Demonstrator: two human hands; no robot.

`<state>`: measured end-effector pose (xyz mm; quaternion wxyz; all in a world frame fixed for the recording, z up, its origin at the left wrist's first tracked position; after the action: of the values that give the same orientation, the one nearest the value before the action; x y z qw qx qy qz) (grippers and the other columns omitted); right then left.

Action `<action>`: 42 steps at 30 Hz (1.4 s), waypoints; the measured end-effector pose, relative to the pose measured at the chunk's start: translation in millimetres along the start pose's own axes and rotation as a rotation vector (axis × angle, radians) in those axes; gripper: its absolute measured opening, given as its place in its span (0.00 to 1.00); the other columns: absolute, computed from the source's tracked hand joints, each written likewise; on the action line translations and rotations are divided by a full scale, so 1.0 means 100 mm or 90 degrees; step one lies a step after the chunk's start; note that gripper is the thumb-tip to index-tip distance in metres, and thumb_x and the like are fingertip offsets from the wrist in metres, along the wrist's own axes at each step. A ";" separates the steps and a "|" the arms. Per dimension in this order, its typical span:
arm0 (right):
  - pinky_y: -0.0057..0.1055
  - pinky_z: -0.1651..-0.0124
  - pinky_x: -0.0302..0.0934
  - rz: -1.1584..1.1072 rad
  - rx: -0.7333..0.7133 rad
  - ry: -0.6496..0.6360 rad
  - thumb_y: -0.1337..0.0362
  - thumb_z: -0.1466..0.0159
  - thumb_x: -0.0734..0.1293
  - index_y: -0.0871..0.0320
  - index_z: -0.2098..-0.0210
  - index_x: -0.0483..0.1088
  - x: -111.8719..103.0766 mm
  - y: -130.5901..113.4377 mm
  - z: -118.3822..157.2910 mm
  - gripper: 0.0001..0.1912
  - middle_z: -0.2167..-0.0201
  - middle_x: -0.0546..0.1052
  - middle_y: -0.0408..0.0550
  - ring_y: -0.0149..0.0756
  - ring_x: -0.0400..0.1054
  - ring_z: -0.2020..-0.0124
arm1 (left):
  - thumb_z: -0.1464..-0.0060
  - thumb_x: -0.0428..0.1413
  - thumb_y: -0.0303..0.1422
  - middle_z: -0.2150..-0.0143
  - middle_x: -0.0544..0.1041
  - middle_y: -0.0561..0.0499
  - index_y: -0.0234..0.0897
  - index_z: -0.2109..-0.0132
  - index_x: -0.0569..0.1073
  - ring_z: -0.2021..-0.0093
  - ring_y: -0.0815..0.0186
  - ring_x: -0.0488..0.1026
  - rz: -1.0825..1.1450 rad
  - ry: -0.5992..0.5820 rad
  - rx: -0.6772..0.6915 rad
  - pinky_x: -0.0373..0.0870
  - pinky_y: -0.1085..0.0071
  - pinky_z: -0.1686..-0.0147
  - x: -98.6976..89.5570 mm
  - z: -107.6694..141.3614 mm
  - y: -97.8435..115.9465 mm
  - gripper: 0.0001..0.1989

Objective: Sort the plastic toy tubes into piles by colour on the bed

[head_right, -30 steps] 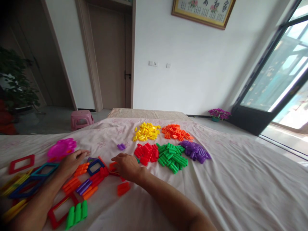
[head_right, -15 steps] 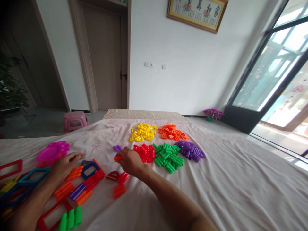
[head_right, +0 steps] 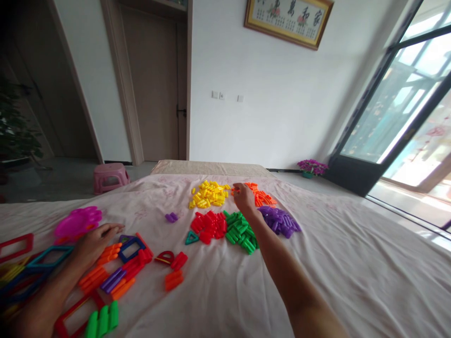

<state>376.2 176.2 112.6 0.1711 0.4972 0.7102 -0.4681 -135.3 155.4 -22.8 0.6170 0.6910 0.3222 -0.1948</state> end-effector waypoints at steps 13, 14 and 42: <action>0.24 0.56 0.63 -0.206 -0.414 -0.523 0.64 0.39 0.72 0.56 0.52 0.77 0.31 -1.03 1.32 0.15 0.58 0.78 0.48 0.33 0.72 0.59 | 0.46 0.51 0.46 0.54 0.83 0.51 0.43 0.55 0.79 0.52 0.59 0.78 -0.008 0.017 0.004 0.71 0.72 0.53 0.00 -0.01 -0.03 0.19; 0.24 0.56 0.62 -0.197 -0.424 -0.550 0.64 0.38 0.71 0.55 0.52 0.77 0.32 -1.04 1.35 0.14 0.58 0.78 0.48 0.32 0.71 0.59 | 0.46 0.51 0.46 0.54 0.83 0.52 0.43 0.55 0.79 0.52 0.59 0.78 -0.012 0.020 0.004 0.71 0.72 0.54 0.00 -0.01 -0.02 0.19; 0.27 0.58 0.60 -0.071 -0.332 -0.327 0.68 0.34 0.66 0.55 0.61 0.76 0.27 -0.99 1.45 0.06 0.62 0.76 0.45 0.33 0.68 0.60 | 0.50 0.52 0.43 0.59 0.84 0.52 0.43 0.61 0.80 0.57 0.57 0.80 -0.001 0.055 0.000 0.74 0.69 0.59 -0.07 0.12 0.24 0.16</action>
<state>245.6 63.7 69.7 0.4390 0.2638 0.7653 -0.3898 -122.5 141.3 -2.4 0.6024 0.6985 0.3490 -0.1655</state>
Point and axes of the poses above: each hand's wrist, its own z-axis away from the middle knuckle, its own x-axis out of the palm, y = z × x, the point moved 1 cm from there along -z, towards the middle knuckle
